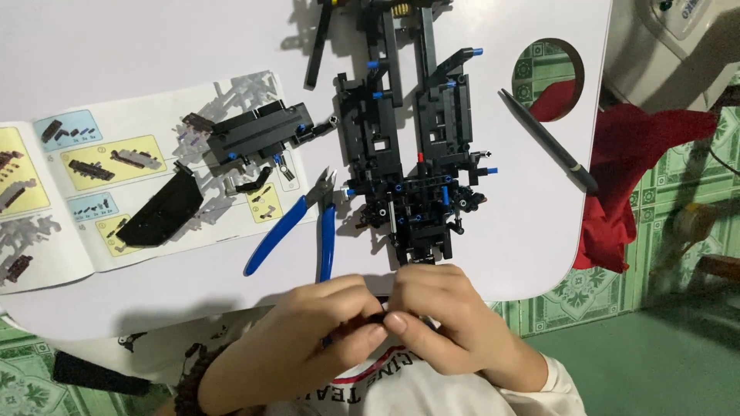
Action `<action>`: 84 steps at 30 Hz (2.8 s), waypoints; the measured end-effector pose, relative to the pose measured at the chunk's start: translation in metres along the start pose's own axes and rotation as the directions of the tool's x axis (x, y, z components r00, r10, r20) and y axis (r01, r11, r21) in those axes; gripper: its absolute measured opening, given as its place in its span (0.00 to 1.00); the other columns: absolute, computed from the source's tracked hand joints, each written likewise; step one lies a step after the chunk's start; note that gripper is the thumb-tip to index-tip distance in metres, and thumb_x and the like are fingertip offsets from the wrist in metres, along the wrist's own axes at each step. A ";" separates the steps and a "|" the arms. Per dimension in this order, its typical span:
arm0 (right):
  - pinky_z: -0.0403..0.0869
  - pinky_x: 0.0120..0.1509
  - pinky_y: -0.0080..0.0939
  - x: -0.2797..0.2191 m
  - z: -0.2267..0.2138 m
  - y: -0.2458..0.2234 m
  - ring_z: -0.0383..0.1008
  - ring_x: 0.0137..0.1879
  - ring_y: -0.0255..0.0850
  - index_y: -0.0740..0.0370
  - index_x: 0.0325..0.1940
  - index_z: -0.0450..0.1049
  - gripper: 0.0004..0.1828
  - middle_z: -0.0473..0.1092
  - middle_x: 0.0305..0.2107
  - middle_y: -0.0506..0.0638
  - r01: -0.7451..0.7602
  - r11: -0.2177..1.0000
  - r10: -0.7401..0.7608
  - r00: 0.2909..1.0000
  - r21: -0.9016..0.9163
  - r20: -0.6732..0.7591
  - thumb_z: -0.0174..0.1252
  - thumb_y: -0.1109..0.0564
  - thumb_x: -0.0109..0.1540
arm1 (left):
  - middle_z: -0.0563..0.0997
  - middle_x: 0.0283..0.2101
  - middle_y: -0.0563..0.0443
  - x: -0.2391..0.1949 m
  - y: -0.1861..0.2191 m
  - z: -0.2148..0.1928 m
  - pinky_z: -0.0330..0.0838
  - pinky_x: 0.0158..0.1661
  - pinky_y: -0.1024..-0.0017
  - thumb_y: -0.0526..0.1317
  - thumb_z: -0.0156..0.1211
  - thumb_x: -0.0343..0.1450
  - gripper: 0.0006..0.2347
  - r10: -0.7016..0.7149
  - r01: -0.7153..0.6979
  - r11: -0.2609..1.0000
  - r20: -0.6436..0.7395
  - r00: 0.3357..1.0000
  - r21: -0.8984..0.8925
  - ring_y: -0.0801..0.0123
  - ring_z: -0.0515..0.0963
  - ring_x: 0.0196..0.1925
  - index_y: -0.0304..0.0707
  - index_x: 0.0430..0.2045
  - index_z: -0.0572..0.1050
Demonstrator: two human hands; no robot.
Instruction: The person assembles a black and blue toy helicopter using small plastic pieces and a pair of pliers. They attach and adjust multiple components to the main frame, occasionally consulting an instruction manual and retrieving additional parts from a plastic bag.
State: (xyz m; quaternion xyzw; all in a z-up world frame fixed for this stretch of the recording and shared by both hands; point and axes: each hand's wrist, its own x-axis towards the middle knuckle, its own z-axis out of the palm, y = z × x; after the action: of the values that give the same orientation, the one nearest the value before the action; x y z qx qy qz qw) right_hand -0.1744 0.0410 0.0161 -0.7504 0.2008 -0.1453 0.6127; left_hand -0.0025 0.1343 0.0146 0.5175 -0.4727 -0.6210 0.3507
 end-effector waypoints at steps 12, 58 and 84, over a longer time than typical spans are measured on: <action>0.69 0.29 0.29 -0.023 0.020 0.026 0.69 0.26 0.35 0.67 0.40 0.69 0.16 0.73 0.26 0.54 0.072 0.989 -0.044 0.978 0.131 -0.205 0.64 0.64 0.51 | 0.69 0.20 0.52 -0.004 -0.016 0.018 0.59 0.22 0.74 0.32 0.48 0.65 0.02 0.086 -0.113 0.976 -0.143 0.986 -0.188 0.72 0.63 0.19 0.35 0.20 0.66; 0.66 0.28 0.31 -0.025 0.043 0.039 0.66 0.30 0.37 0.73 0.42 0.72 0.15 0.69 0.29 0.56 0.040 0.706 0.149 0.968 0.707 -0.203 0.44 0.58 0.64 | 0.66 0.15 0.58 -0.015 -0.027 0.007 0.54 0.17 0.80 0.33 0.50 0.59 0.02 0.236 -0.286 0.953 -0.351 0.906 -0.098 0.77 0.58 0.16 0.36 0.14 0.69; 0.60 0.66 0.49 -0.007 0.040 0.029 0.61 0.59 0.47 0.60 0.45 0.76 0.14 0.58 0.57 0.62 0.018 0.834 0.070 0.988 0.552 -0.139 0.51 0.53 0.60 | 0.71 0.14 0.54 -0.015 -0.020 0.010 0.54 0.16 0.79 0.32 0.56 0.63 0.03 0.232 -0.288 0.940 -0.276 0.933 -0.184 0.75 0.61 0.13 0.31 0.19 0.73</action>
State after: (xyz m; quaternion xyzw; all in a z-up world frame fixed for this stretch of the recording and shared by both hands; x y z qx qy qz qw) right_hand -0.1656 0.0743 -0.0200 -0.5257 0.2070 -0.2459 0.7876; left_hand -0.0078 0.1571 0.0004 0.4821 -0.4172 -0.5471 0.5424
